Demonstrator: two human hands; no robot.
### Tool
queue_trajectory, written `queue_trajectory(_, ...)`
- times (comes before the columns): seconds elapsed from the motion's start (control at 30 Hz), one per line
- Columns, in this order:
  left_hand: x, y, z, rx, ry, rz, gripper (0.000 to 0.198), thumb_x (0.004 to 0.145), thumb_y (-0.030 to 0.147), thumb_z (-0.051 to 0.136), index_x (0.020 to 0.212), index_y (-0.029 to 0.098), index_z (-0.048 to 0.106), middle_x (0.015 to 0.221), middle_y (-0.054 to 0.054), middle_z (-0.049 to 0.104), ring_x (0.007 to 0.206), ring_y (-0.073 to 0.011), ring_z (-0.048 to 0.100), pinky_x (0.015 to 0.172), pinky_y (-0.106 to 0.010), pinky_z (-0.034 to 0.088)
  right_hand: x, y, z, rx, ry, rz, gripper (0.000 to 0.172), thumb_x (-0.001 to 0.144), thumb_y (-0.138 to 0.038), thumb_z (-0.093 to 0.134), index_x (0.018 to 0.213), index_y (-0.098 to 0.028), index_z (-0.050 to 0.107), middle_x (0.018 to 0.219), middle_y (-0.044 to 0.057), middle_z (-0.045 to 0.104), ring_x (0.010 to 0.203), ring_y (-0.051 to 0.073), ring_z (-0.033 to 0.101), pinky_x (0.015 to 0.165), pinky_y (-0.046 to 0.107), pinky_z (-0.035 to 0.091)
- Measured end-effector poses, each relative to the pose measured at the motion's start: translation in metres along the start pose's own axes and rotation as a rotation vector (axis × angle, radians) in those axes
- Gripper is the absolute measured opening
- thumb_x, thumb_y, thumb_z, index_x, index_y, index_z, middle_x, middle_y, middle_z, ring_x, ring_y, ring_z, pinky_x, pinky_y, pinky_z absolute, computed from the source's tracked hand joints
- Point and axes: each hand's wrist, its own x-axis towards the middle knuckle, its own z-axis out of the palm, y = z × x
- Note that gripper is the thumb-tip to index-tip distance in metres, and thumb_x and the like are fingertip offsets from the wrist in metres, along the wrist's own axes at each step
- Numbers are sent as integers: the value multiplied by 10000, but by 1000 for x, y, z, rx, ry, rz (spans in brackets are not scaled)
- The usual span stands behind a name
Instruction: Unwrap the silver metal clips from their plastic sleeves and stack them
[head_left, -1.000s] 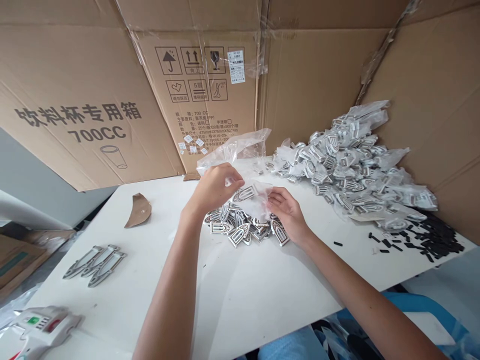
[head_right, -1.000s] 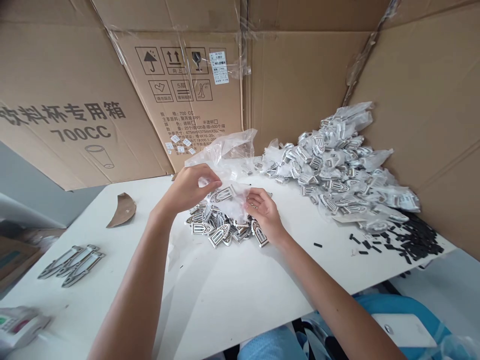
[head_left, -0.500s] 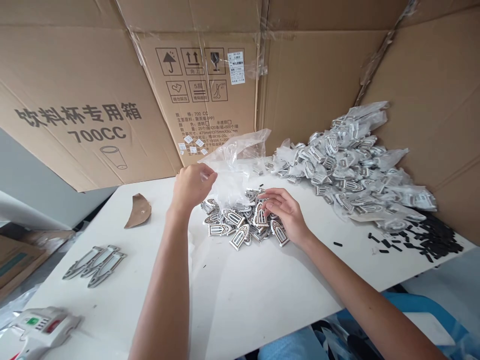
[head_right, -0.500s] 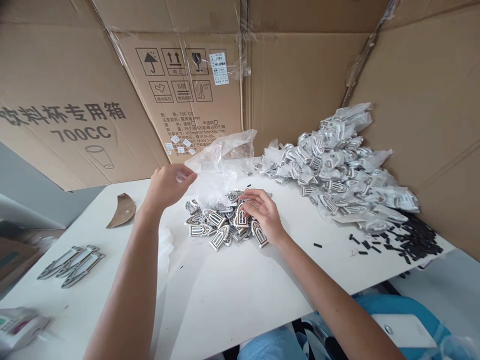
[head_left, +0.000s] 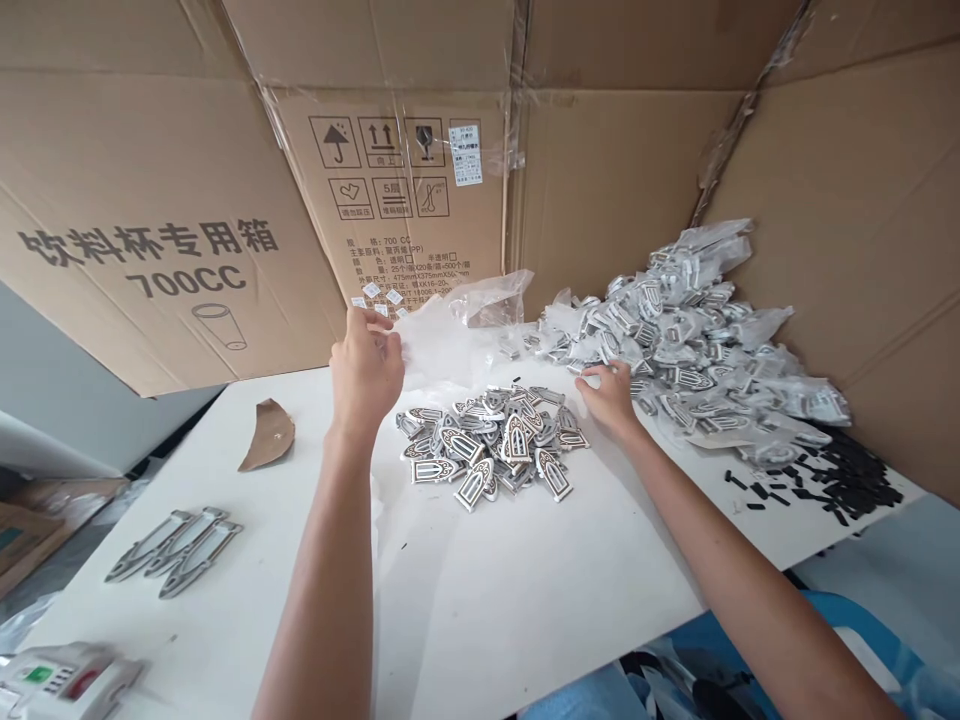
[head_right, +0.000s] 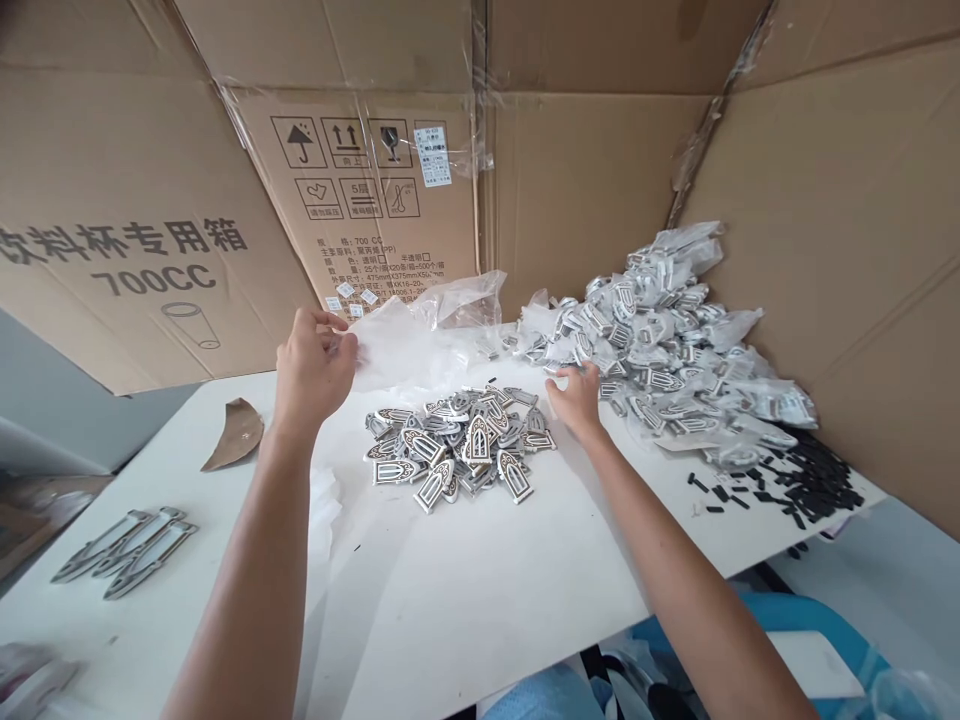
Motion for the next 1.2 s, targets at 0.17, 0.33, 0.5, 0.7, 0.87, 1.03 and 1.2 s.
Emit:
queue_trajectory(0.17,0,3,1,22,-141,34,241,940,133,487,981,256,691,827,-46,753,824,-292,700,863,-447,511,18,22,-9,-516,-34,27,377,867,-297,659,1173,-90,734,1784,254,193,1569,487,274,1311,589,204)
queue_trajectory(0.33,-2,11,4,33,-240,33,328,922,100,481,965,236,777,910,-62,811,964,-326,752,922,-457,537,19,34,-15,-705,-74,-74,471,946,-288,542,1346,-86,685,1764,238,325,1542,438,352,1282,580,282)
queue_trajectory(0.5,-9,22,6,24,-223,22,154,946,268,657,995,247,802,1094,-43,853,1036,-314,767,979,-462,562,15,25,-21,-548,126,-202,325,956,-283,537,1210,-171,705,1532,212,570,1427,379,489,1226,571,383)
queue_trajectory(0.7,-12,24,16,20,-170,99,76,912,230,716,934,249,787,999,-27,849,941,-279,757,920,-455,562,1,-11,-16,-167,280,-178,108,920,-306,642,1002,-238,622,1074,81,680,884,239,641,916,453,566)
queue_trajectory(0.87,-16,29,25,-1,-221,235,226,899,99,620,959,243,782,1012,-38,818,940,-268,732,865,-415,550,-28,-54,11,725,34,175,472,737,-326,938,1056,-306,591,997,-55,644,694,133,628,705,328,564)
queue_trajectory(1.03,-23,38,34,46,-322,292,334,935,57,512,998,220,798,1101,-83,785,957,-273,721,852,-436,546,-55,-87,27,1072,-338,422,342,756,-310,985,960,-287,712,961,-27,737,915,189,728,817,329,603)
queue_trajectory(1.2,-33,48,40,-20,-470,351,225,983,172,590,1070,210,795,1168,-83,769,1034,-280,731,909,-452,548,-71,-104,33,1086,-382,404,204,823,-288,944,955,-303,789,1060,-21,772,943,173,676,729,285,561)
